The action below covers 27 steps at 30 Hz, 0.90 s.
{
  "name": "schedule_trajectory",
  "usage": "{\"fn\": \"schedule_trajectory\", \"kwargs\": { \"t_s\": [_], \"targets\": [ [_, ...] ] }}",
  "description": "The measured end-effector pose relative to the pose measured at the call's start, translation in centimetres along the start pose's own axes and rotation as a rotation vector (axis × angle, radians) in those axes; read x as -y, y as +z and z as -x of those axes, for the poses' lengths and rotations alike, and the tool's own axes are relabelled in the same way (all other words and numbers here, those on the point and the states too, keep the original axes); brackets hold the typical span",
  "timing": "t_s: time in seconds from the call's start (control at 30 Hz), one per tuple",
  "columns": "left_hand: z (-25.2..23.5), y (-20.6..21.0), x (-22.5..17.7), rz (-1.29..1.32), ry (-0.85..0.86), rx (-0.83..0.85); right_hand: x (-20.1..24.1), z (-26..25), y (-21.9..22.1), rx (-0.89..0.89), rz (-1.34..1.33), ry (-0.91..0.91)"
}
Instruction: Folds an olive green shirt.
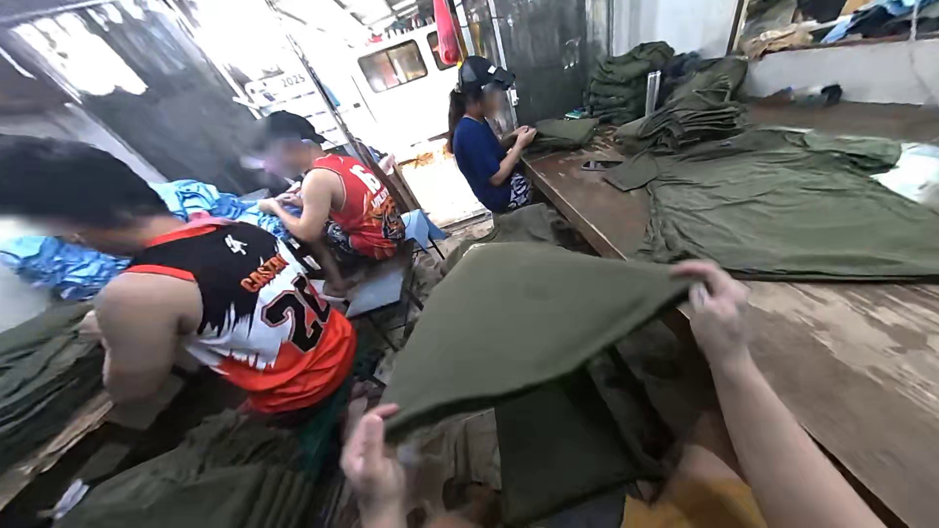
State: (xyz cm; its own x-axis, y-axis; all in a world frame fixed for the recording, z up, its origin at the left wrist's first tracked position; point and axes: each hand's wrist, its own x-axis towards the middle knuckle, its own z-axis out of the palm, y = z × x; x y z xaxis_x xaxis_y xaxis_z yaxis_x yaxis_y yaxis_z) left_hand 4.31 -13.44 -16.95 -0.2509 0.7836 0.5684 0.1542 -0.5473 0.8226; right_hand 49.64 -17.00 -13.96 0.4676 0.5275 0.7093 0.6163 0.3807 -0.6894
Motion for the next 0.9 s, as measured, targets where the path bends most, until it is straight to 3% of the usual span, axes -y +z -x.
{"fn": "schedule_trajectory", "kwargs": {
  "t_s": [0.13, 0.2, 0.27, 0.33, 0.47, 0.6, 0.77, 0.9],
  "targets": [
    [7.3, -0.4, 7.8, -0.174, -0.328, -0.052, -4.8, 12.1, -0.3, 0.159, 0.31, 0.211],
    [10.4, -1.9, 11.2, -0.4, -0.491, 0.099, -7.0, 15.5, -1.0, 0.455, 0.473, 0.426],
    [12.0, -3.4, 14.3, -0.62, -0.716, 0.35, -9.2, 16.6, -1.3, 0.873, 0.588, 0.673],
    [12.4, -4.2, 15.5, -0.727, -0.872, 0.519, -10.6, 17.2, -1.2, 1.107, 0.652, 0.755],
    [11.5, -3.6, 12.8, -0.67, -0.817, 0.336, -10.8, 16.6, -1.4, 1.166, 0.704, 0.67],
    [11.8, -4.0, 15.0, -1.01, -0.83, 0.685, -12.6, 17.2, -0.7, 1.353, 0.785, 0.676],
    [10.8, -4.0, 13.4, -1.004, -0.886, 0.555, -14.0, 17.7, -0.8, 1.377, 0.811, 0.619],
    [11.6, -2.7, 14.1, -1.347, -0.902, 0.922, -13.1, 16.7, 0.7, 1.581, 0.856, 0.663]
  ]
}}
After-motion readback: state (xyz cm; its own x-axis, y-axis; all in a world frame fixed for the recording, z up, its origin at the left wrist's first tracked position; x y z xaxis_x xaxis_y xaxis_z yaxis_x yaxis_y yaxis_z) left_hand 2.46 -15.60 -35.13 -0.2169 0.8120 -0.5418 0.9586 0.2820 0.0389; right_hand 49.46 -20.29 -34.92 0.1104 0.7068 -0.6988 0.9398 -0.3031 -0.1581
